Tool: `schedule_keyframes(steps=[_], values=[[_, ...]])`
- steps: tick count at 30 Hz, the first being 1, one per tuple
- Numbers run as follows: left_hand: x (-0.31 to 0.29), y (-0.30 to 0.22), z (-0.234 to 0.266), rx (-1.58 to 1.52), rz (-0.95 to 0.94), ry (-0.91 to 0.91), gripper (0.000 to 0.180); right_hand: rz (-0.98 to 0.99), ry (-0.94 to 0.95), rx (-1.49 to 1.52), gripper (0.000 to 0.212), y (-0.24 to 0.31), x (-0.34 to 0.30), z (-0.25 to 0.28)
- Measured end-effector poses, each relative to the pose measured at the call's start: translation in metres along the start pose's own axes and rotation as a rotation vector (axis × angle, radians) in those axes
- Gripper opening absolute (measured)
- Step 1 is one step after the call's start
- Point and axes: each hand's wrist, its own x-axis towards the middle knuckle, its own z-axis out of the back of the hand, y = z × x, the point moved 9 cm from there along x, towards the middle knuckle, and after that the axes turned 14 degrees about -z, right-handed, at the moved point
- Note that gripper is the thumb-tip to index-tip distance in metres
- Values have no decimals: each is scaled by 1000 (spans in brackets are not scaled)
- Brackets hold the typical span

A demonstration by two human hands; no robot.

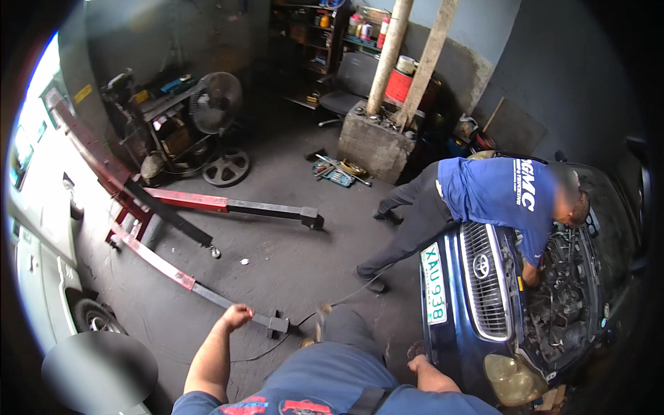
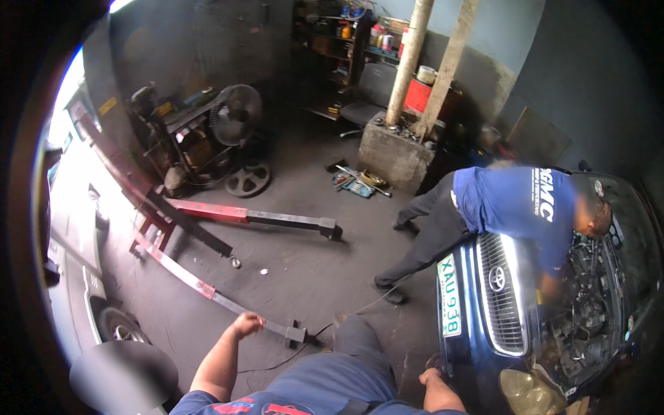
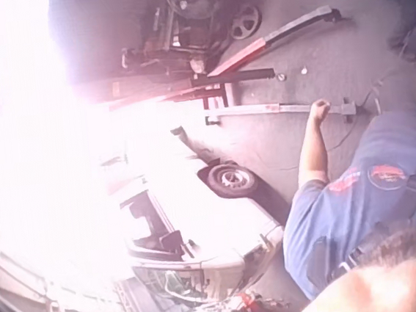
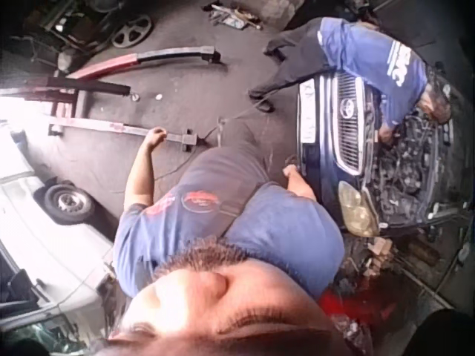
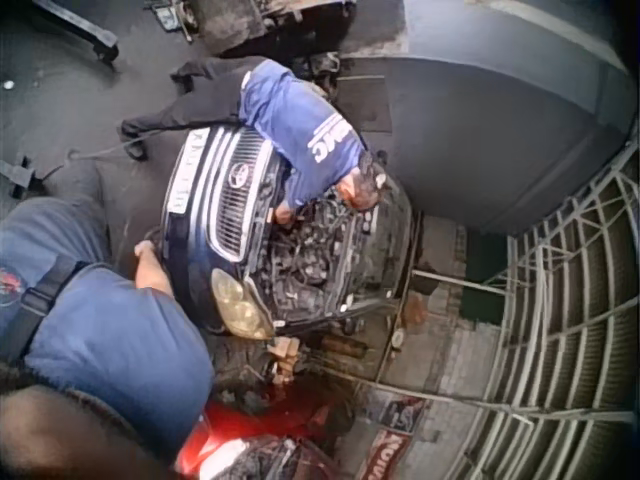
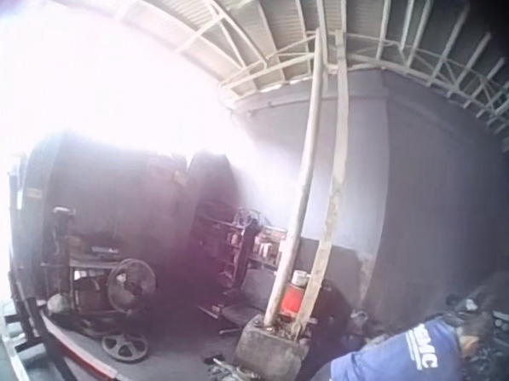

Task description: The person uses a vernier caliper to measure a metal engine component, then handles a camshaft and a plastic bag of small parts near a red car with its hood open. The person places the camshaft on the car's front and retrieves a tool from a cabinet.

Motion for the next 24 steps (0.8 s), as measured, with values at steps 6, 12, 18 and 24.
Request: schedule_keyframes(steps=[6,12,18,24], values=[[182,-188,-15,-324,-175,142,3,8,473,317,44,86,50,68],[363,-164,79,-125,37,-164,10,652,-369,-156,22,280,86,476],[359,-59,158,14,526,-286,8,769,-565,492,21,366,9,855],[370,-21,122,-31,634,-212,14,768,-562,447,21,478,-24,985]])
